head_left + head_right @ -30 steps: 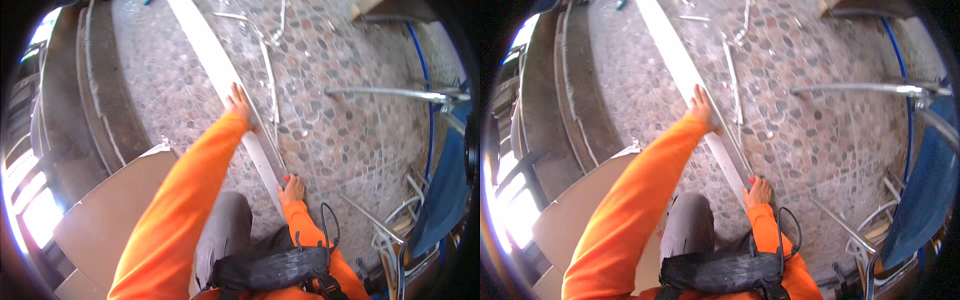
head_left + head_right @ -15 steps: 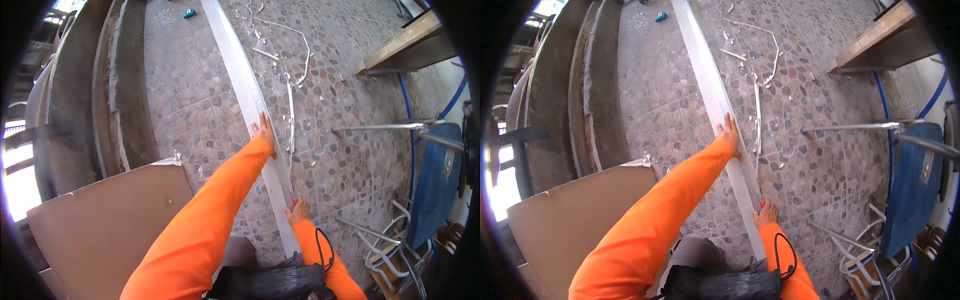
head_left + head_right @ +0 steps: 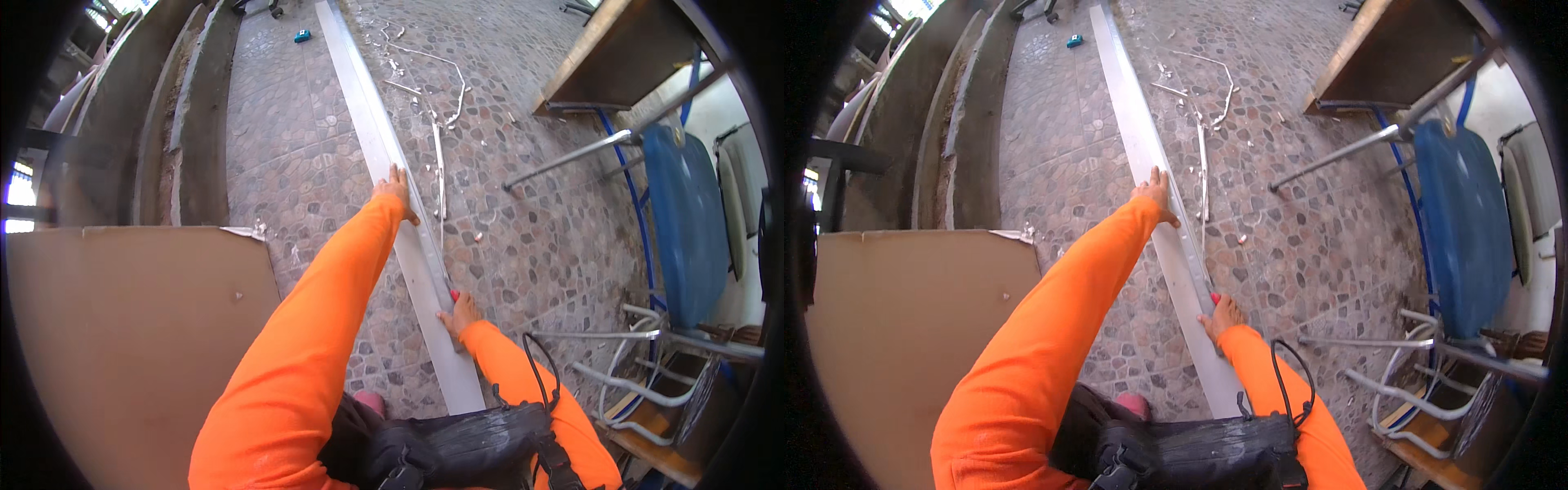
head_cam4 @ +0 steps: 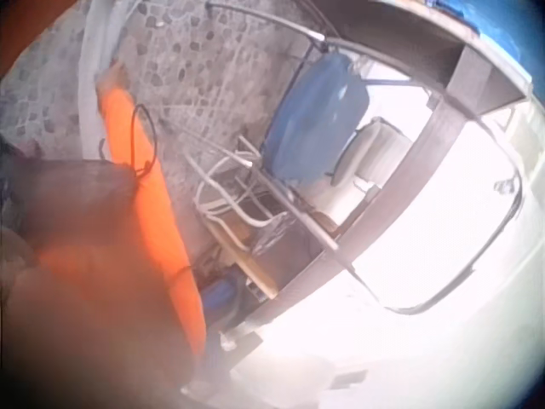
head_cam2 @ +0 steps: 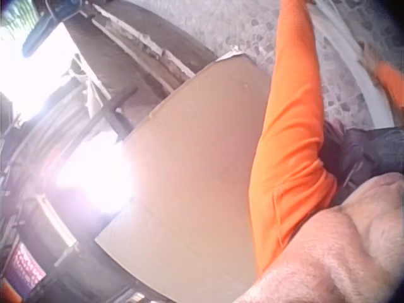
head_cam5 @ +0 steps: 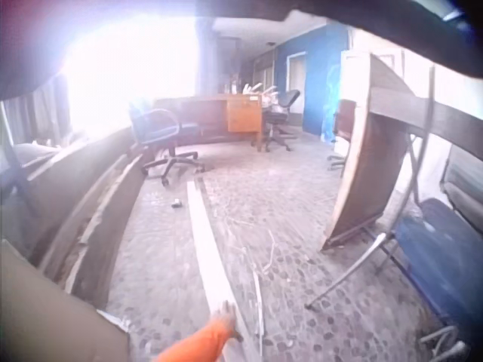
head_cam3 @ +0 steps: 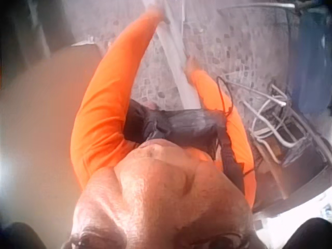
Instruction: The person uses a utility knife to cut a long white baseboard on the floor, making repeated scoring motions along its length.
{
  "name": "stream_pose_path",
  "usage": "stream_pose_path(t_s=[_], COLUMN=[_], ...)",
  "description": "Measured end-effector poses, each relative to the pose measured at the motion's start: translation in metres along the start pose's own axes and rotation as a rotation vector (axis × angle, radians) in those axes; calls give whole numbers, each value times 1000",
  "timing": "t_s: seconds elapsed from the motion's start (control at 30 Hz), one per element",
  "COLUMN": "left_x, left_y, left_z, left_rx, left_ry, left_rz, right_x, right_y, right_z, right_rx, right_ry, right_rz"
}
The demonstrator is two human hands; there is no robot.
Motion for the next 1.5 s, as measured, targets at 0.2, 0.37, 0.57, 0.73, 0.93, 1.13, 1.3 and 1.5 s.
stream_pose_path(t_s=[0.2, 0.37, 0.57, 0.73, 0.93, 1.13, 1.3, 1.5], left_x=[96, 142, 149, 124, 78, 77, 146, 98], left_y=[-110, -86, -42, -48, -82, -90, -159, -202], left_z=[31, 91, 26, -11, -100, -55, -106, -73], left_rx=[-11, -151, -589, -720, -697, -327, 164, 587], left_ry=[-269, -232, -309, -354, -439, -101, 358, 308], left_rz=[217, 333, 462, 425, 339, 66, 283, 277], right_x=[-4, 36, 165, 326, 421, 476, 445, 440], right_y=[2, 6, 5, -46, -133, -105, -96, -107], right_z=[-3, -8, -94, -186, -364, -304, -278, -268], right_rx=[-35, 56, 54, 18, 6, -180, -376, -354], right_ry=[74, 99, 200, 105, -283, -287, -432, -443], right_rz=[-91, -112, -107, -149, -327, -690, -493, -539])
Point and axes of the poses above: each hand's wrist, its own x-axis away from the middle knuckle, its own y-axis out of the back of the hand, z = x × y, the point moved 4 cm from there along -x, towards the middle knuckle, and after that the axes turned 7 degrees about -x, right-handed, at the moved point
